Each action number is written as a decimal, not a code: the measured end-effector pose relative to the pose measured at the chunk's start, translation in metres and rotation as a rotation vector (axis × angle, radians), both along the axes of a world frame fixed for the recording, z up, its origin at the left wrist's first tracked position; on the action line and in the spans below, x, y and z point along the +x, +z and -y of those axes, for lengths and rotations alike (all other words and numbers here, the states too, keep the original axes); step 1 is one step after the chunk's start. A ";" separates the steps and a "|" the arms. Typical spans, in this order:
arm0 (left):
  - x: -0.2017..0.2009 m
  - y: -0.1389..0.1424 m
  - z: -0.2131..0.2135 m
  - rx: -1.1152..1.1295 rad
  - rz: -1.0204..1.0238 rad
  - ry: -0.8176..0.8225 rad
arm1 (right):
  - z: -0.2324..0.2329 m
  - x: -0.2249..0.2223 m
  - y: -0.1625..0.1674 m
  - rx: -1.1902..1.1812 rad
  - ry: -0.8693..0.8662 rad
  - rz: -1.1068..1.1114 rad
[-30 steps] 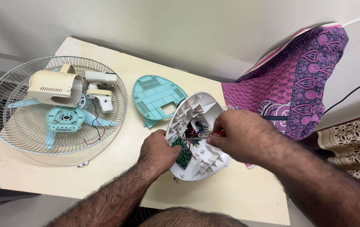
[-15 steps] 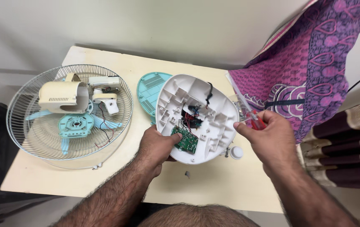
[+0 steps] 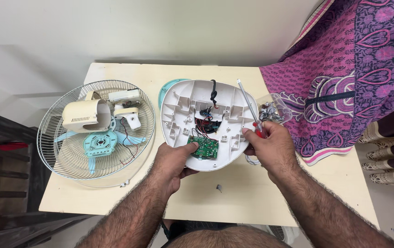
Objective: The person repairs a disassembled electric fan on a table. They handle the fan's wiring and control boards inside the open housing, use a screwdriver to loosen and tighten screws, reposition a circuit board, and press components into place inside the fan body.
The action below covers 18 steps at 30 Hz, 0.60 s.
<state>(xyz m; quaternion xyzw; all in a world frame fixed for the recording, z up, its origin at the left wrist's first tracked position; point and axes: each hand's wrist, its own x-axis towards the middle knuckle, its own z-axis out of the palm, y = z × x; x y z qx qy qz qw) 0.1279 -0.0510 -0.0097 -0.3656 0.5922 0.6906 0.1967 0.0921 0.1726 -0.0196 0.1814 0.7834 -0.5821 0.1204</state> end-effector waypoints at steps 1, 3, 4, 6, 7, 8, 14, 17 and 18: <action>0.000 0.000 0.001 0.000 -0.002 -0.001 | 0.001 0.000 0.000 -0.024 0.008 -0.002; 0.000 0.001 0.003 -0.015 0.021 -0.016 | 0.001 -0.002 0.000 -0.072 0.021 -0.008; 0.000 0.000 0.004 -0.022 0.033 -0.024 | 0.000 -0.002 0.000 -0.084 0.025 -0.008; 0.000 -0.001 0.005 0.007 0.032 -0.021 | 0.000 -0.004 0.001 -0.106 0.034 -0.010; 0.000 -0.002 0.006 0.022 0.031 -0.018 | 0.000 -0.005 0.001 -0.110 0.035 -0.004; 0.000 -0.003 0.006 0.026 0.029 -0.013 | -0.001 -0.005 0.001 -0.114 0.038 0.003; -0.002 -0.010 0.006 0.006 0.052 -0.013 | 0.000 -0.002 -0.003 -0.107 0.017 0.019; -0.003 -0.010 0.006 0.022 0.049 -0.005 | 0.000 -0.003 -0.004 -0.111 0.005 0.014; -0.004 -0.010 0.005 0.019 0.054 -0.001 | 0.000 -0.003 -0.004 -0.114 0.000 0.015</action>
